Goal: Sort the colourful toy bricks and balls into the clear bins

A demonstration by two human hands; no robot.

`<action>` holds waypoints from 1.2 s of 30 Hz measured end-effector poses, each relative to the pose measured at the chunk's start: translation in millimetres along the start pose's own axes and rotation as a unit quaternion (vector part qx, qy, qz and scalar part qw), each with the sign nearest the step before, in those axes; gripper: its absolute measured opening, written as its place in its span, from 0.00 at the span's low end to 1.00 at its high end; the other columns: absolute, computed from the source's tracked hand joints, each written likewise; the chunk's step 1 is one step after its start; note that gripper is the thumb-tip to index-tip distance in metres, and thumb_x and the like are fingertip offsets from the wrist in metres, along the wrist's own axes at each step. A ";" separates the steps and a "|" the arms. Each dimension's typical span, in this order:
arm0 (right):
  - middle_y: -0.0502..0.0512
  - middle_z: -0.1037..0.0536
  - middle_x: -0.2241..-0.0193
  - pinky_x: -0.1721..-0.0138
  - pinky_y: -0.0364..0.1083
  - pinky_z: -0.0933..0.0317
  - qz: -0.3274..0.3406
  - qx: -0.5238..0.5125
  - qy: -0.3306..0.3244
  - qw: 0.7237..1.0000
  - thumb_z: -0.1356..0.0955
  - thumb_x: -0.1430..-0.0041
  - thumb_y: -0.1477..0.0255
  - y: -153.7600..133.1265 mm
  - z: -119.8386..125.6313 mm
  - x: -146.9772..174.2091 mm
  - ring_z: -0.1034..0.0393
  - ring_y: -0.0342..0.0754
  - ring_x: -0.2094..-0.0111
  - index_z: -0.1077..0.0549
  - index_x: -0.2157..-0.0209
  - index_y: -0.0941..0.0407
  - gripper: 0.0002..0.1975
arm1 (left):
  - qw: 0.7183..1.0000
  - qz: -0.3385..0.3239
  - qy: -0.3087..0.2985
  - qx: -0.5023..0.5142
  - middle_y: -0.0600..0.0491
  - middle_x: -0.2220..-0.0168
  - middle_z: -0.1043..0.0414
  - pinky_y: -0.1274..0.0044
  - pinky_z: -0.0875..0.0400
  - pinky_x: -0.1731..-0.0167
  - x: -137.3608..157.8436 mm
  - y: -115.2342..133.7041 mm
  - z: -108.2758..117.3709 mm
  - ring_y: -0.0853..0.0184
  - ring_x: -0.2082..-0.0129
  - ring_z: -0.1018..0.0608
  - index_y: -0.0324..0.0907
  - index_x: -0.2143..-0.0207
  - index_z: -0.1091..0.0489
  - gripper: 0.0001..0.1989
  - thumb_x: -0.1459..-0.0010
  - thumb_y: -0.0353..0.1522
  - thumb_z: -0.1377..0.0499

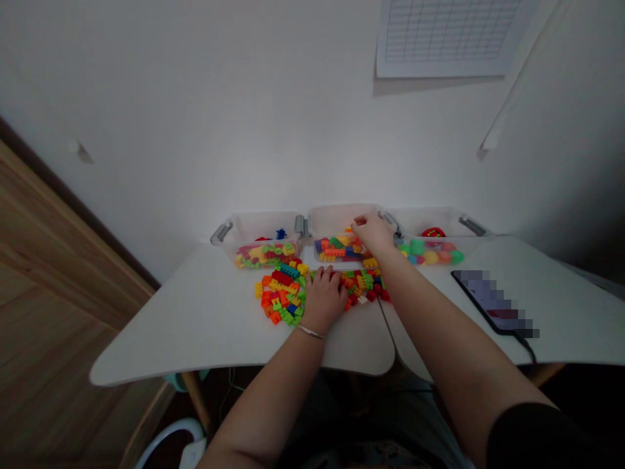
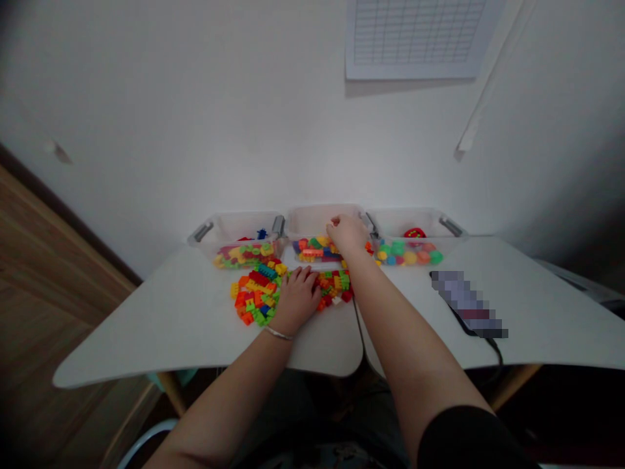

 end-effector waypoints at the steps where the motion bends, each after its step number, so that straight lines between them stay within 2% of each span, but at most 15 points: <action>1: 0.58 0.19 0.59 0.51 0.55 0.38 0.018 -0.019 0.017 1.000 0.33 0.44 0.65 -0.4 1.8 1.1 0.27 0.57 0.57 0.22 0.57 0.54 0.15 | 1.000 0.000 0.002 0.000 0.47 0.39 0.35 0.55 0.45 0.39 0.0 -0.1 0.1 0.53 0.38 0.37 0.45 0.47 0.31 0.18 0.38 0.36 0.48; 3: 0.57 0.19 0.59 0.49 0.55 0.40 0.069 -0.064 0.065 0.993 0.34 0.43 0.66 -1.4 8.5 7.3 0.28 0.56 0.56 0.22 0.58 0.55 0.14 | 1.000 -0.002 0.003 0.001 0.47 0.39 0.35 0.55 0.45 0.40 0.0 -0.1 0.3 0.53 0.38 0.37 0.45 0.47 0.31 0.18 0.38 0.36 0.48; 6: 0.59 0.20 0.58 0.45 0.55 0.43 0.150 -0.116 0.152 0.970 0.35 0.43 0.68 0.6 21.2 29.7 0.31 0.55 0.52 0.24 0.60 0.56 0.12 | 1.000 -0.005 0.003 0.003 0.46 0.39 0.35 0.54 0.46 0.39 0.1 0.2 0.9 0.53 0.38 0.37 0.44 0.47 0.31 0.18 0.38 0.36 0.48; 9: 0.59 0.21 0.59 0.44 0.56 0.44 0.199 -0.131 0.184 0.954 0.36 0.42 0.70 7.7 21.4 62.6 0.33 0.55 0.51 0.26 0.60 0.55 0.11 | 1.000 -0.005 0.005 0.007 0.46 0.39 0.35 0.54 0.45 0.39 0.0 0.1 1.7 0.52 0.39 0.36 0.43 0.48 0.31 0.17 0.38 0.35 0.48; 14: 0.61 0.23 0.56 0.46 0.57 0.41 0.240 -0.106 0.109 0.959 0.36 0.43 0.71 18.8 -10.4 115.0 0.32 0.57 0.52 0.28 0.54 0.56 0.15 | 1.000 -0.009 0.013 0.007 0.45 0.40 0.34 0.55 0.44 0.39 0.4 0.4 2.5 0.53 0.39 0.36 0.42 0.47 0.32 0.17 0.37 0.34 0.49; 18: 0.64 0.24 0.54 0.47 0.58 0.40 0.241 -0.057 0.042 0.968 0.35 0.44 0.72 25.8 -31.2 134.3 0.33 0.59 0.51 0.29 0.51 0.59 0.18 | 1.000 -0.009 0.012 0.005 0.45 0.40 0.34 0.56 0.44 0.39 0.6 -0.3 2.3 0.54 0.39 0.35 0.39 0.47 0.32 0.18 0.38 0.33 0.49; 22: 0.64 0.24 0.53 0.47 0.58 0.40 0.256 -0.012 -0.020 0.966 0.35 0.44 0.74 29.7 -39.7 136.7 0.34 0.60 0.51 0.28 0.52 0.59 0.17 | 1.000 -0.006 0.012 0.007 0.45 0.40 0.33 0.56 0.44 0.39 0.0 -1.4 0.4 0.54 0.39 0.35 0.39 0.47 0.32 0.18 0.39 0.32 0.48; 27: 0.62 0.23 0.55 0.46 0.57 0.40 0.233 -0.023 -0.047 0.971 0.35 0.43 0.74 40.4 -48.0 133.2 0.33 0.58 0.51 0.27 0.51 0.60 0.18 | 1.000 0.004 0.013 0.017 0.40 0.42 0.32 0.57 0.44 0.38 -1.5 -3.5 -2.8 0.55 0.39 0.34 0.34 0.45 0.34 0.20 0.39 0.30 0.48; 32: 0.60 0.22 0.56 0.47 0.56 0.40 0.222 -0.032 -0.050 0.973 0.35 0.43 0.73 43.4 -54.7 132.8 0.33 0.56 0.52 0.26 0.51 0.57 0.17 | 0.999 -0.007 0.040 0.036 0.48 0.48 0.27 0.59 0.45 0.38 -2.1 -2.9 6.2 0.57 0.43 0.31 0.43 0.53 0.29 0.12 0.37 0.32 0.47; 36: 0.60 0.22 0.57 0.48 0.56 0.39 0.223 -0.045 -0.052 0.972 0.34 0.44 0.73 42.3 -54.2 132.6 0.32 0.55 0.53 0.26 0.52 0.55 0.17 | 0.998 -0.012 0.037 0.041 0.50 0.55 0.25 0.59 0.44 0.40 -2.4 -2.8 10.2 0.59 0.49 0.28 0.46 0.52 0.29 0.12 0.38 0.33 0.44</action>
Point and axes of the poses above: each hand's wrist, its own x-axis away from the middle knuckle, its own z-axis out of the back of the hand, y = z × x, the point moved 7 cm from there along -x, towards the middle knuckle
